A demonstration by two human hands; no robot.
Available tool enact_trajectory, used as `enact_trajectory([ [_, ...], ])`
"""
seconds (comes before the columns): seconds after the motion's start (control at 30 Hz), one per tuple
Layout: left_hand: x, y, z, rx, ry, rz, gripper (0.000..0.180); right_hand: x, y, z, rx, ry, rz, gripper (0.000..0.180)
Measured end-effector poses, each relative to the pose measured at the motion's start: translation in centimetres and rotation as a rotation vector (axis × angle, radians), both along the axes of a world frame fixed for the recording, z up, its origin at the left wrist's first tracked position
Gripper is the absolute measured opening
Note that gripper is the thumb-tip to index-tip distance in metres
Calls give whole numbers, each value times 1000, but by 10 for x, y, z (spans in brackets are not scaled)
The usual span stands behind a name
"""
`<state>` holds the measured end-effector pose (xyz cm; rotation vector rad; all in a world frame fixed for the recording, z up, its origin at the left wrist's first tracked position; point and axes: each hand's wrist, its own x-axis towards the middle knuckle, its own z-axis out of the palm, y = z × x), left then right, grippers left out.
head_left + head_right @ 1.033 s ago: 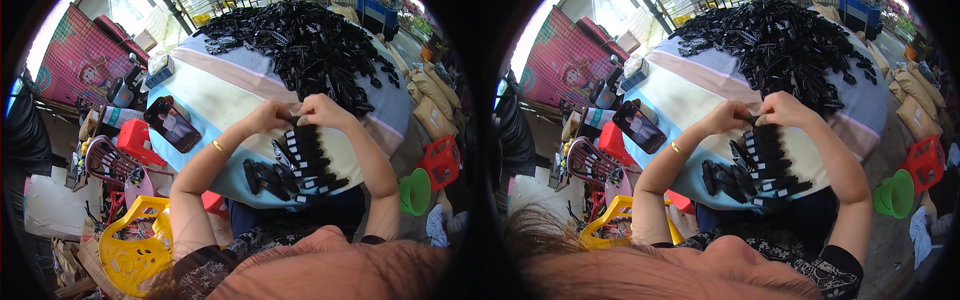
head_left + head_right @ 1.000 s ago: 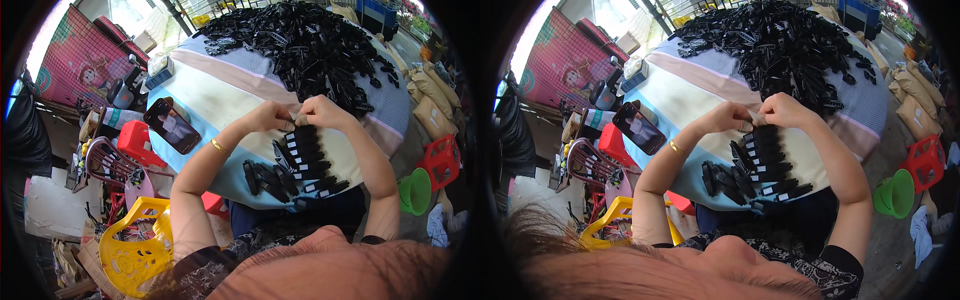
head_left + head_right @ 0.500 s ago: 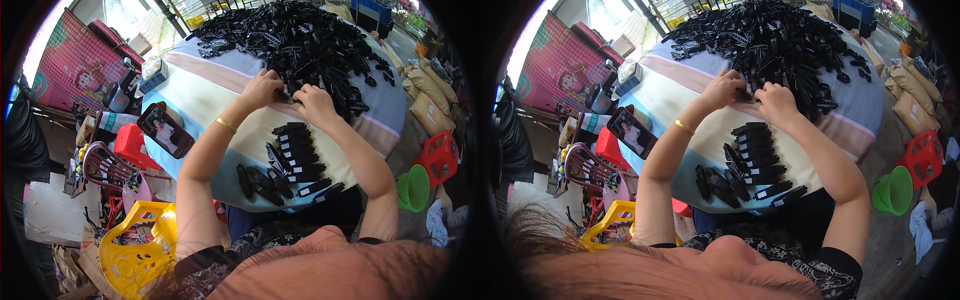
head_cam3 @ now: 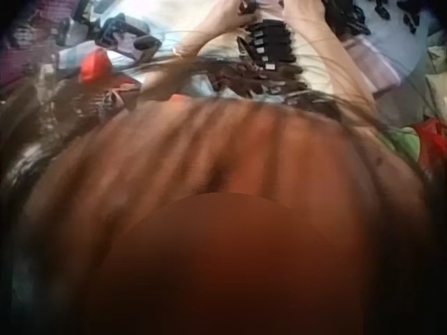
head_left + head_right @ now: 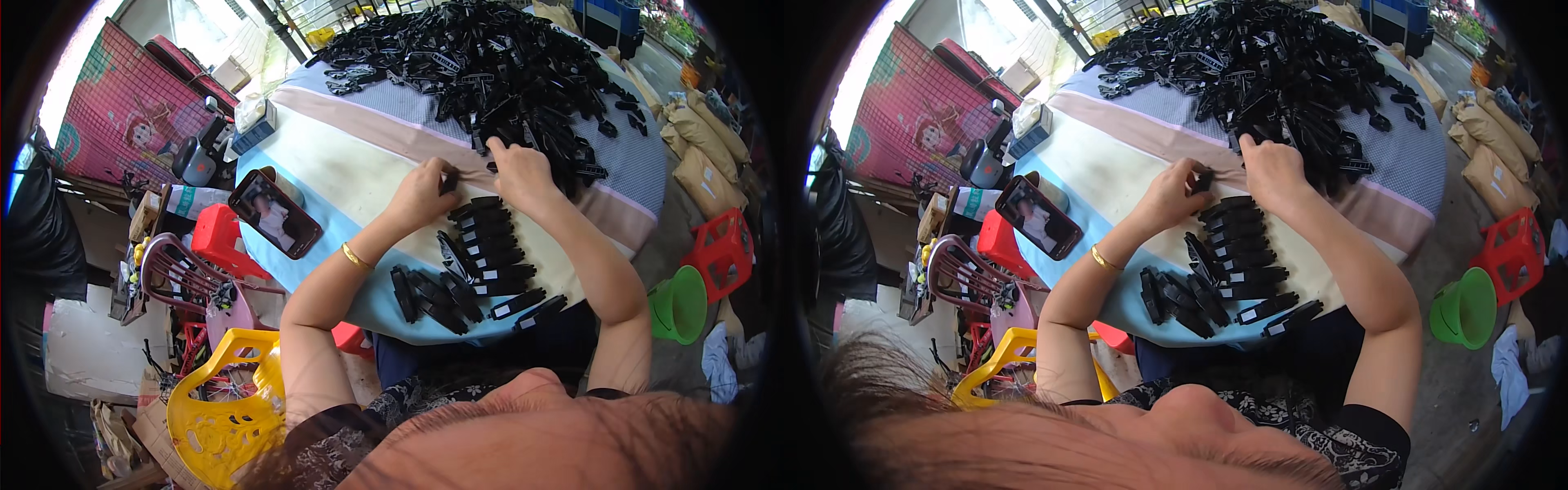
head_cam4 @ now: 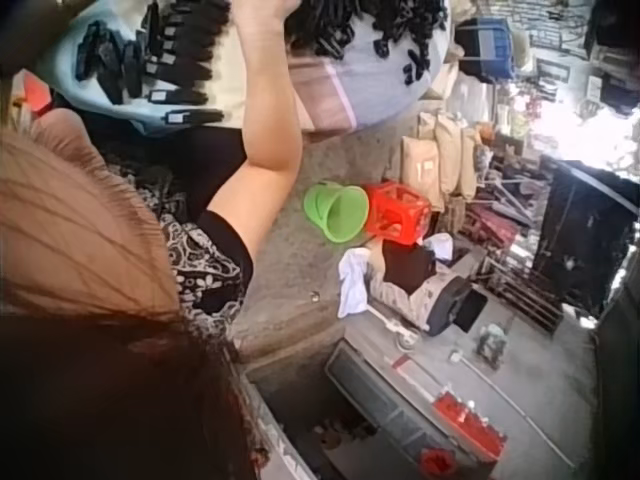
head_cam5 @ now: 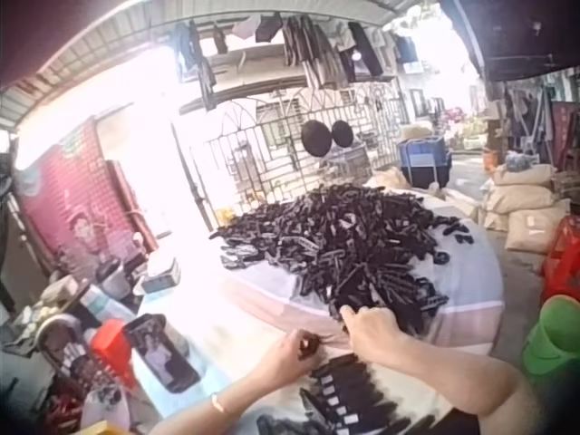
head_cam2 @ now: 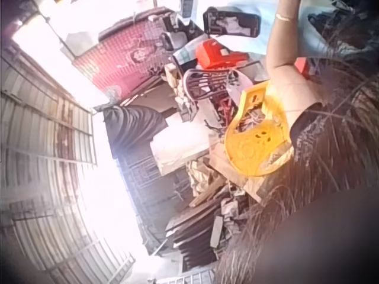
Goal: The recorder is sorting and stacking black hair claw clips on a cluttered table.
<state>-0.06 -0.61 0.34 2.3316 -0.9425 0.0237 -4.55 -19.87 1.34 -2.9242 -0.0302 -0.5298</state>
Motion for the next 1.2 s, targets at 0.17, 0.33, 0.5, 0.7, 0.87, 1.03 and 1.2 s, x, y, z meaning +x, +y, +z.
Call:
enact_trajectory([
  [0.17, -5, -9, 4, -82, -136, -325, 34, -10, -14, 3, -75, 74, 140, 17],
  [0.33, -2, -4, 4, -53, -6, -114, 31, -9, -14, 7, -44, 145, 160, 16],
  [0.5, 1, -1, 0, -75, 82, -48, 27, 2, -10, -7, 814, -19, 505, 13],
  [0.7, -6, -7, -3, -82, 11, -4, 26, 4, 2, -11, 948, 119, 497, 30],
  [0.87, -9, -3, -1, -100, 36, 6, 27, -3, -17, 4, 451, 146, 454, 20],
  [1.03, -5, 1, -4, -130, 69, 5, 25, -11, -19, 14, 229, 87, 460, 13],
  [1.2, -7, -6, -2, -133, 66, -11, 23, -9, -13, 8, 232, 35, 521, 16],
])
